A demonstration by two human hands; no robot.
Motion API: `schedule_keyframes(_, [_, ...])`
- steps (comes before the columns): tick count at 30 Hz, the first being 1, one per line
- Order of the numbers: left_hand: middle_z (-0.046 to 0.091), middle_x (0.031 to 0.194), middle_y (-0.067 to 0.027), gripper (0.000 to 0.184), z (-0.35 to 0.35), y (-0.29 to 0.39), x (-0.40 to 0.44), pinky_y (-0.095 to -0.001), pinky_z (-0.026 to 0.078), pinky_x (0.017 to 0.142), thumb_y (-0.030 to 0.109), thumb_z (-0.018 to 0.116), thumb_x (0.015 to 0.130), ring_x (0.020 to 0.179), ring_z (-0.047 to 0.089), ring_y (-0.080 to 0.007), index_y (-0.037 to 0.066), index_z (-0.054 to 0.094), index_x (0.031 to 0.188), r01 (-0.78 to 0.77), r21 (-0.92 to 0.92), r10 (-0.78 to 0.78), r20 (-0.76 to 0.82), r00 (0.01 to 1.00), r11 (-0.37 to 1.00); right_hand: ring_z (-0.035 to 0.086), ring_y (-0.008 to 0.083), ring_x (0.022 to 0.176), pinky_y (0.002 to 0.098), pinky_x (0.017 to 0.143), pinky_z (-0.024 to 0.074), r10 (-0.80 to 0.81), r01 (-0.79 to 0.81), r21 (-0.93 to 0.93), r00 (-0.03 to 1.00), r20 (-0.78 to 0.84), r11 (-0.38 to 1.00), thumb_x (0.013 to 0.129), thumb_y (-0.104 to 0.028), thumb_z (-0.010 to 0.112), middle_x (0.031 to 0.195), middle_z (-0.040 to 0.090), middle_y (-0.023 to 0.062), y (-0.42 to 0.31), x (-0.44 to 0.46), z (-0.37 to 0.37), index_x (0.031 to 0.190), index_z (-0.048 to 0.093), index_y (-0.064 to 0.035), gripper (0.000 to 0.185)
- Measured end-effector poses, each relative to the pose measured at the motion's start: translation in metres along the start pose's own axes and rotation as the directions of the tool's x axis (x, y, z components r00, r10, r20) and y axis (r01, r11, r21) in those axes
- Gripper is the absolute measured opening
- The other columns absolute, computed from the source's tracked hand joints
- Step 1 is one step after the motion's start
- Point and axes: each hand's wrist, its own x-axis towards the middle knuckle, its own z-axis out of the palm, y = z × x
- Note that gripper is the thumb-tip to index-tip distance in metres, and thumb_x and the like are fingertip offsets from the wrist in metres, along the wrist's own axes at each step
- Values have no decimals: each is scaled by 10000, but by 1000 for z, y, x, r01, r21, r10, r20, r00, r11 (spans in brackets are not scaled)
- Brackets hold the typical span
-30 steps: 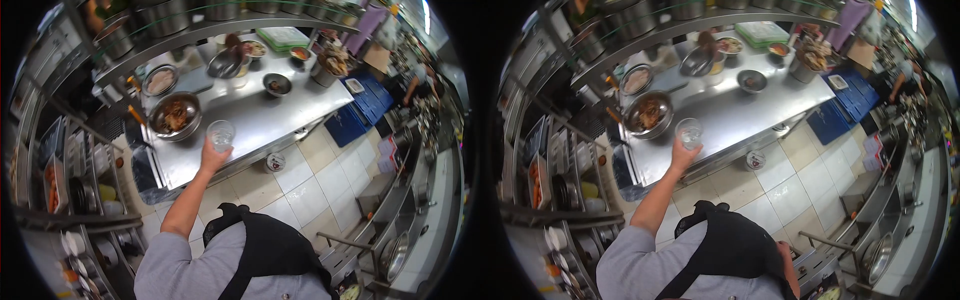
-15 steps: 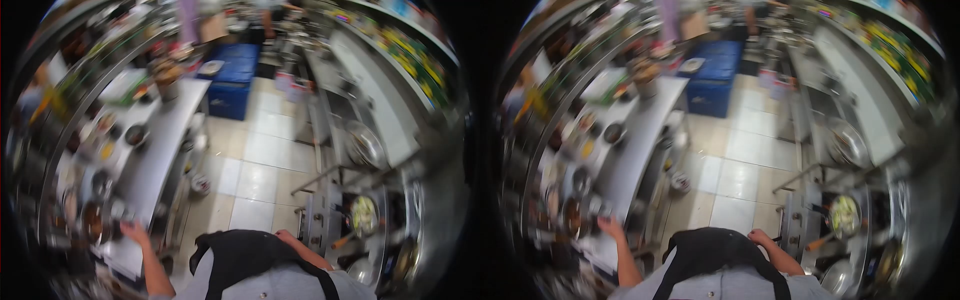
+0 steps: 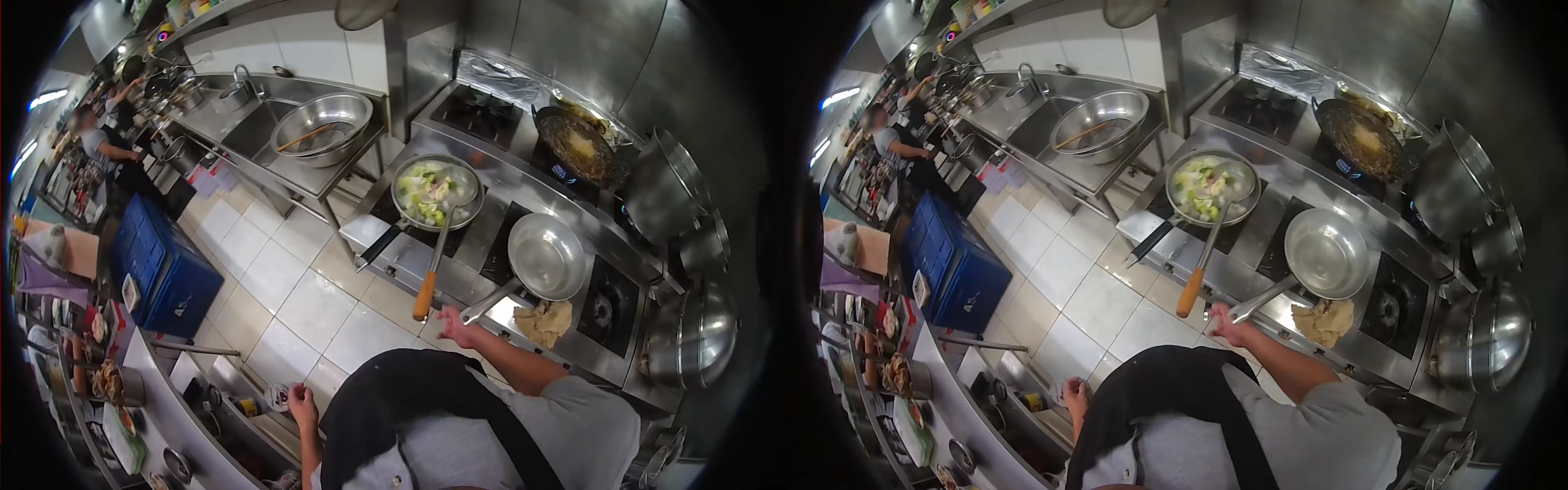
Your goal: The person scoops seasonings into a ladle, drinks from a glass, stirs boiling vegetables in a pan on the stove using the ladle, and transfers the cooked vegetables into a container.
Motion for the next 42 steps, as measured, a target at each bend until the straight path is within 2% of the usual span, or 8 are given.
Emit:
schedule_keyframes(8, [660,905,-66,194,113,121,69,-271,512,651,124,618,927,771,642,-139,6,596,1080,99,-103,-37,487,873,990,593,283,906,531,957,481,-218,50,735,966,135,676,962,-600,427,990,564,44,-94,5,108,1126,553,-37,600])
schedule_keyframes(15, [662,903,-58,183,153,189,165,-263,512,634,115,596,934,773,646,-136,24,602,1092,-4,-110,73,634,770,994,560,243,678,487,714,524,-253,229,632,966,-55,740,932,-564,519,843,519,44,-110,-17,103,1088,602,-65,529])
schedule_keyframes(18, [662,885,-59,188,145,175,197,-261,508,606,128,599,929,750,646,-136,32,604,1091,-50,-90,98,675,731,995,579,236,971,476,823,509,-308,326,588,942,-136,740,955,-540,496,1006,566,98,-106,-56,92,1155,535,-67,515])
schedule_keyframes(24, [654,868,-65,178,115,114,240,-272,504,559,152,582,931,710,645,-152,39,603,1067,38,36,-53,719,693,999,548,125,584,454,824,537,-74,290,470,902,-425,834,916,-239,644,586,485,-63,-45,-122,39,1067,593,-117,201])
schedule_keyframes(35, [641,846,-92,219,153,101,263,-313,505,519,181,577,906,655,633,-175,17,595,1051,135,259,-289,773,565,956,566,204,632,483,794,573,-44,233,243,802,-596,942,912,-170,606,690,519,33,35,-260,-66,1122,594,12,278])
schedule_keyframes(37, [636,844,-97,242,155,109,251,-318,507,515,188,576,903,657,635,-189,18,577,1075,188,249,-311,721,619,950,619,235,707,444,684,594,173,57,233,509,-843,971,915,-213,607,827,595,92,24,-274,-115,1151,580,21,334])
schedule_keyframes(40, [638,862,-111,241,151,109,220,-334,511,502,190,592,892,658,647,-213,22,569,1063,245,275,-368,667,647,930,636,250,748,405,597,575,-322,185,-293,149,-935,938,942,-373,575,1036,602,104,-54,-287,-183,1198,566,1,454])
schedule_keyframes(42, [639,838,-102,234,147,95,202,-334,506,486,181,603,875,640,643,-209,27,573,1049,198,354,-398,688,607,914,575,198,826,419,627,589,-458,445,-341,186,-869,828,956,-480,540,1084,549,100,-173,-279,-177,1225,546,14,562])
